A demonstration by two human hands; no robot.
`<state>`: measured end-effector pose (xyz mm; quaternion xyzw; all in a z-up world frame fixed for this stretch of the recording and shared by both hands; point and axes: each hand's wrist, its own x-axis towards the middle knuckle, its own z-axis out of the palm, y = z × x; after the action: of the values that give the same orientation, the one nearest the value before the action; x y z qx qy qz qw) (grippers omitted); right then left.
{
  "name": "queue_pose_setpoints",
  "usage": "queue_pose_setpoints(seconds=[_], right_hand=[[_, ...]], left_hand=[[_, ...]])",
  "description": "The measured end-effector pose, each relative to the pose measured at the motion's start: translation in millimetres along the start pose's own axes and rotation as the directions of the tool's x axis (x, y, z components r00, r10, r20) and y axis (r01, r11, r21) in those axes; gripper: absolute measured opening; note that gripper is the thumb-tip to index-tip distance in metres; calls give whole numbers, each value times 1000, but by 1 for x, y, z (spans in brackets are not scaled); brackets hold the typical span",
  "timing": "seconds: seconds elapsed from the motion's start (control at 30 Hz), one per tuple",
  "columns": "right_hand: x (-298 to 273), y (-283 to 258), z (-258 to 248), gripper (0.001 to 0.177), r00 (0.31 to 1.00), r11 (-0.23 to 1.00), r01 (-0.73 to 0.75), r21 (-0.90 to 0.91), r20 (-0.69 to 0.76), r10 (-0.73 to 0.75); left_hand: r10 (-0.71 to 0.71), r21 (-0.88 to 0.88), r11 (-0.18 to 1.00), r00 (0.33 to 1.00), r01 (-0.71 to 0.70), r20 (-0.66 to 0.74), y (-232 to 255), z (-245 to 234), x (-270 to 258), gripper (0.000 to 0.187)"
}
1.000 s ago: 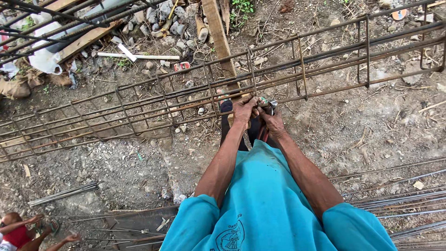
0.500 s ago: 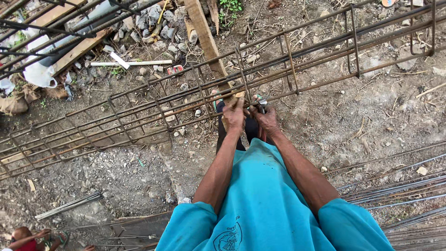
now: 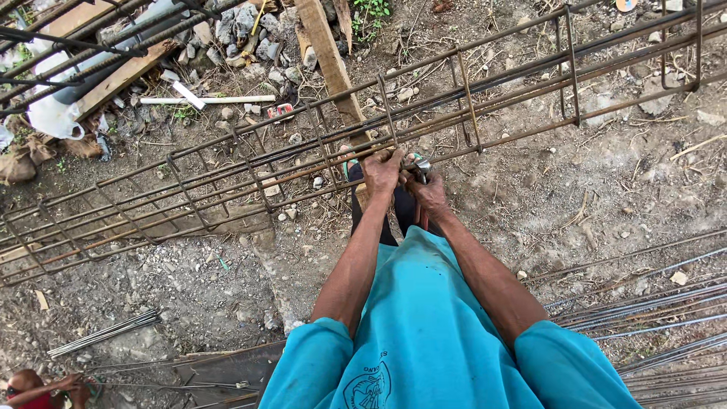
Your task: The person ties intersecting steel rebar rods together using wire and a hand tool. They repeatedly wrap wire around the intersections and twist it to secure the rebar grid.
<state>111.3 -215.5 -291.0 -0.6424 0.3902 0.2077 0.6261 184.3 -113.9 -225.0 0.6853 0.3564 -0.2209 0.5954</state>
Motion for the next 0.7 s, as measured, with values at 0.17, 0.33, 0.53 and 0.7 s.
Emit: queue_pose_setpoints(seconds=[0.17,0.33,0.53,0.7], right_hand=[[-8,-3,-4,35,1000,997,-3,77,11,2],[-28,-28,0,31,1000,991,6,136,5,-7],[-29,-31,2,35,1000,973,3,231,20,-8],[-12,-2,0,33,998,983,9,182,67,-21]], left_hand=[[60,25,998,998,-60,-6,2,-1,-2,25],[71,67,995,997,-71,0,2,-2,0,28],[87,36,996,996,-87,-2,8,-2,-6,25],[81,31,996,996,-80,-33,9,-5,-7,22]])
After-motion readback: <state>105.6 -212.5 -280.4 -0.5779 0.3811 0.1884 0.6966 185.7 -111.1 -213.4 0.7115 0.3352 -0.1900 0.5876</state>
